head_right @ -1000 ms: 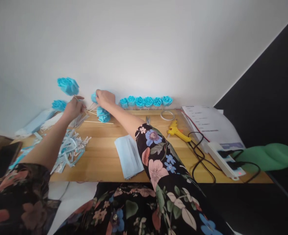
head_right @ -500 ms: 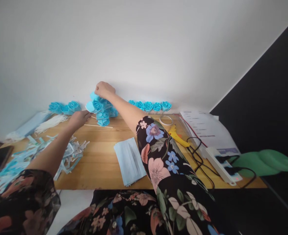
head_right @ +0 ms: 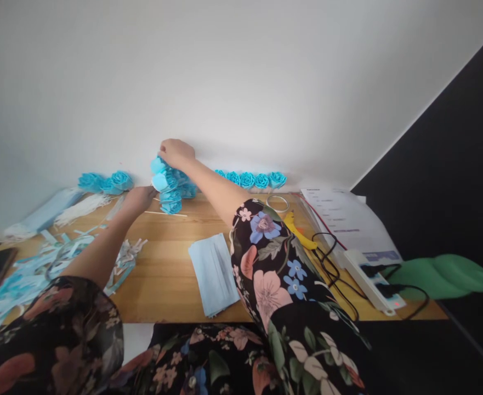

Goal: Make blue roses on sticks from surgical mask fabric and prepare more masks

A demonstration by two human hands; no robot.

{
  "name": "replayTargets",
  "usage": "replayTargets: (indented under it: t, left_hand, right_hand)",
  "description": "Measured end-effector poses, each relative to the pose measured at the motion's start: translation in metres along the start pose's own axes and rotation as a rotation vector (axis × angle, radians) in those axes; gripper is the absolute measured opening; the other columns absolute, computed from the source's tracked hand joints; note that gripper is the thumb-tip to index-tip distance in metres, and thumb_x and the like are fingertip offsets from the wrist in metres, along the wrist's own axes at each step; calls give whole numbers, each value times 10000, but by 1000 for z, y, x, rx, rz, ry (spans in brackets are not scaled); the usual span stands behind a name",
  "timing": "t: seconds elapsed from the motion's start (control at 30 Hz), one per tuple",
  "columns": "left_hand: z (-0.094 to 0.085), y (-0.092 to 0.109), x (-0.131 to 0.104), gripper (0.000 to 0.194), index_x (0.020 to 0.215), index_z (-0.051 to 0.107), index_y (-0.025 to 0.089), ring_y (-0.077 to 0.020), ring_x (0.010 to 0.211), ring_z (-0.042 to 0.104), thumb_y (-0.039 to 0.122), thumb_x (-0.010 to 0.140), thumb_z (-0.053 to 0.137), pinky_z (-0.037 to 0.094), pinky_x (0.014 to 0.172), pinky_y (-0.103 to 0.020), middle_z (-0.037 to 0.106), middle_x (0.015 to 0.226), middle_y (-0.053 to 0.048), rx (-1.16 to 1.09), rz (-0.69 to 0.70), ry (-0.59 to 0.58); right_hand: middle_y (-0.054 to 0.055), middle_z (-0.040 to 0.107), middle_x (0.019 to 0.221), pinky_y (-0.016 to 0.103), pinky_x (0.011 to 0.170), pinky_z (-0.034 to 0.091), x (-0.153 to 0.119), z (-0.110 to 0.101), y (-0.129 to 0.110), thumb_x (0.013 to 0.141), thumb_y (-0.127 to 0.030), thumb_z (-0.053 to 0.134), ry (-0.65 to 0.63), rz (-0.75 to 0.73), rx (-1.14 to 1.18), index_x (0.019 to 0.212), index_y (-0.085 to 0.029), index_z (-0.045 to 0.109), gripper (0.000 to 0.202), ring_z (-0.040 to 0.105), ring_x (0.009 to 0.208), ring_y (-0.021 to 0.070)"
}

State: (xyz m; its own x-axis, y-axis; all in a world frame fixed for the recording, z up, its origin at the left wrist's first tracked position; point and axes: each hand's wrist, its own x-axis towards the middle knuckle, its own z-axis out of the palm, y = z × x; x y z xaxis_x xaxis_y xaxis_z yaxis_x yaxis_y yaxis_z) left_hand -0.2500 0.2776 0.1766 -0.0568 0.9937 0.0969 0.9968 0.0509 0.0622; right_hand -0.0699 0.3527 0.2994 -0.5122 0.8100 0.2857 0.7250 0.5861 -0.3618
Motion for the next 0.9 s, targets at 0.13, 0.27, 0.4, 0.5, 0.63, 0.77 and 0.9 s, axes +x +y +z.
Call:
replayTargets:
  t: [0.13, 0.27, 0.4, 0.5, 0.63, 0.77, 0.9]
  left_hand:
    - [2, 2, 4, 444, 1156, 736, 160, -373, 1044, 681, 381, 1007, 380, 481, 795, -338, 730, 1100, -222, -43, -18, 25]
    - [3, 0, 2, 373, 1041, 749, 150, -349, 984, 702, 345, 959, 442, 491, 782, -319, 754, 979, -187, -116, -49, 27]
    - [4, -5, -5, 348, 1112, 735, 154, -286, 948, 713, 246, 838, 540, 493, 764, -264, 772, 996, -122, -233, -44, 36]
    - [5, -7, -10, 430, 1145, 725, 152, -259, 943, 703, 232, 742, 598, 489, 744, -234, 774, 1024, -90, -407, -34, 88]
    - [1, -6, -13, 368, 1038, 721, 162, -202, 722, 661, 206, 711, 559, 450, 620, -216, 741, 780, -41, -516, -125, 80]
    - [-4, -5, -16, 199, 886, 685, 171, -162, 603, 585, 288, 756, 590, 417, 573, -215, 675, 659, -19, -595, -169, 87]
    - [-1, -9, -15, 237, 856, 687, 166, -158, 569, 547, 386, 774, 651, 420, 559, -239, 631, 613, -14, -695, -227, 146]
  right_hand:
    - [68, 737, 1208, 325, 951, 497, -20, -22, 17, 995, -313, 529, 108, 20, 125, 1207, -190, 730, 317, 672, 1110, 214]
    - [54, 748, 1119, 283, 886, 486, -67, -28, 39, 985, -311, 530, 170, 18, 275, 1225, -177, 719, 334, 682, 1012, 178]
    - [25, 759, 994, 267, 842, 487, -123, -11, 62, 959, -291, 541, 162, 43, 401, 1191, -186, 733, 319, 683, 932, 161]
    - [15, 754, 907, 268, 795, 490, -158, 6, 74, 947, -290, 542, 151, 73, 476, 1167, -197, 746, 314, 669, 825, 151]
    - [24, 766, 894, 264, 757, 491, -191, 25, 82, 941, -321, 564, 137, 89, 569, 1170, -208, 748, 314, 675, 798, 150]
    - [40, 785, 915, 269, 760, 507, -216, 39, 85, 944, -297, 566, 106, 125, 576, 1161, -209, 752, 299, 711, 823, 161]
    - [46, 804, 919, 270, 764, 521, -234, 48, 83, 953, -271, 566, 90, 151, 589, 1167, -215, 756, 292, 737, 832, 169]
